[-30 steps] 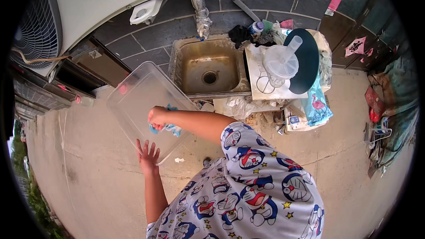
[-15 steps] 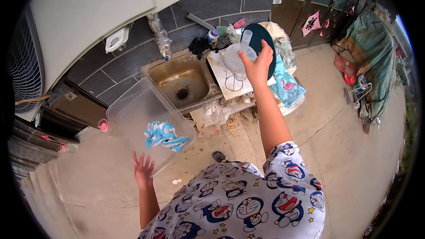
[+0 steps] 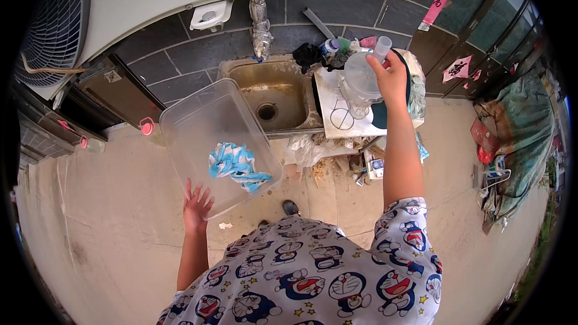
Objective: The person washes a plastic container and several machine components with a cloth at an outdoor sink, carries the items into a small shop, and wipes down a snow ice machine.
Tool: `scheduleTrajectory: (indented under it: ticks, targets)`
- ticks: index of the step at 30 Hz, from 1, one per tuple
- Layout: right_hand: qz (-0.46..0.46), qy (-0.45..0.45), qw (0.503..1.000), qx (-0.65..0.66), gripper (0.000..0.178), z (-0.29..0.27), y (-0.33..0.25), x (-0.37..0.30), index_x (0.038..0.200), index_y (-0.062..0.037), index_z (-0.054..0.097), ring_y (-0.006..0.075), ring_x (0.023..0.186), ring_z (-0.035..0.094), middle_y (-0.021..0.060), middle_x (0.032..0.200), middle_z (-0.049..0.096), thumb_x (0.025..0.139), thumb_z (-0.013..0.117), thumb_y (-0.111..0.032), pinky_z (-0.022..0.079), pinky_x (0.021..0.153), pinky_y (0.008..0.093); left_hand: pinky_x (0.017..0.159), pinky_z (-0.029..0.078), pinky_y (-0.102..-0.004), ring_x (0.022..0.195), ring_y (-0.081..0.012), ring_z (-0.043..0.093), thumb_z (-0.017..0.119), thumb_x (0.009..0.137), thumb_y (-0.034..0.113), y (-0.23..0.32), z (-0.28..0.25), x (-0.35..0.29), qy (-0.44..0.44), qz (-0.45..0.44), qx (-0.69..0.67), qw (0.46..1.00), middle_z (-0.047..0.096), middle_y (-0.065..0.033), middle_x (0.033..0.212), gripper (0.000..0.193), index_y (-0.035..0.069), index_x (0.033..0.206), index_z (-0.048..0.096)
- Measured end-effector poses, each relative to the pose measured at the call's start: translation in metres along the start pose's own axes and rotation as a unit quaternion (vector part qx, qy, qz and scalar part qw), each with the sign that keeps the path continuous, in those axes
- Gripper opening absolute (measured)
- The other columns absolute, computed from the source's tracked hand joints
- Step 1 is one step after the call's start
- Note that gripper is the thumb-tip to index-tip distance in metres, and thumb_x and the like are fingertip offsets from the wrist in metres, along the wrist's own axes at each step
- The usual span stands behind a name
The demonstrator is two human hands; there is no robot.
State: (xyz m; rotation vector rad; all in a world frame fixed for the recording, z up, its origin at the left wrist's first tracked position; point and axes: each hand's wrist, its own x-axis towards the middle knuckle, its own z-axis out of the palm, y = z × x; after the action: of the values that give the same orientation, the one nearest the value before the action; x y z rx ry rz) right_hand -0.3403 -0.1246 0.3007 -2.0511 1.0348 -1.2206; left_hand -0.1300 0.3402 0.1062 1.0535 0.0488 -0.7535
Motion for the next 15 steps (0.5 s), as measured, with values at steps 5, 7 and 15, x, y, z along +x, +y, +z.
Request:
scheduleTrajectory:
  ticks: [5,7,15]
  targets:
    - [-0.038,-0.039,0.985,0.164,0.031,-0.045,-0.088,-0.003,0.105,0.0019,0.056,0.0054,0.062,0.045,0.0092,0.098,0.062,0.083,0.063,-0.018,0.038,0.061,0.0183,0.083,0.042,-0.0378,0.106,-0.0222,0.049,0.055,0.084,0.018,-0.002,-0.033,-0.016,0.056,0.034,-0.03,0.997,0.037,-0.01,0.132,0.064,0.021,0.14,0.024]
    - [-0.063,-0.093,0.961,0.255,0.029,-0.039,-0.111,-0.007,0.105,0.0035,0.054,0.0074,0.064,0.05,0.016,0.1,0.062,0.084,0.06,-0.015,0.042,0.059,0.0213,0.083,0.042,-0.0375,0.108,-0.023,0.048,0.055,0.085,0.02,0.006,-0.053,-0.029,0.094,0.05,-0.03,0.994,0.036,-0.0106,0.134,0.063,0.022,0.14,0.025]
    - [0.222,-0.259,0.738,0.583,0.023,0.16,-0.044,-0.07,0.1,-0.0001,0.056,0.0138,0.063,0.058,0.0209,0.098,0.061,0.085,0.059,-0.017,0.052,0.06,0.0268,0.086,0.04,-0.0382,0.111,-0.0244,0.045,0.057,0.084,0.024,0.03,-0.117,-0.079,0.193,0.11,-0.048,0.974,0.032,-0.0111,0.137,0.064,0.023,0.139,0.025]
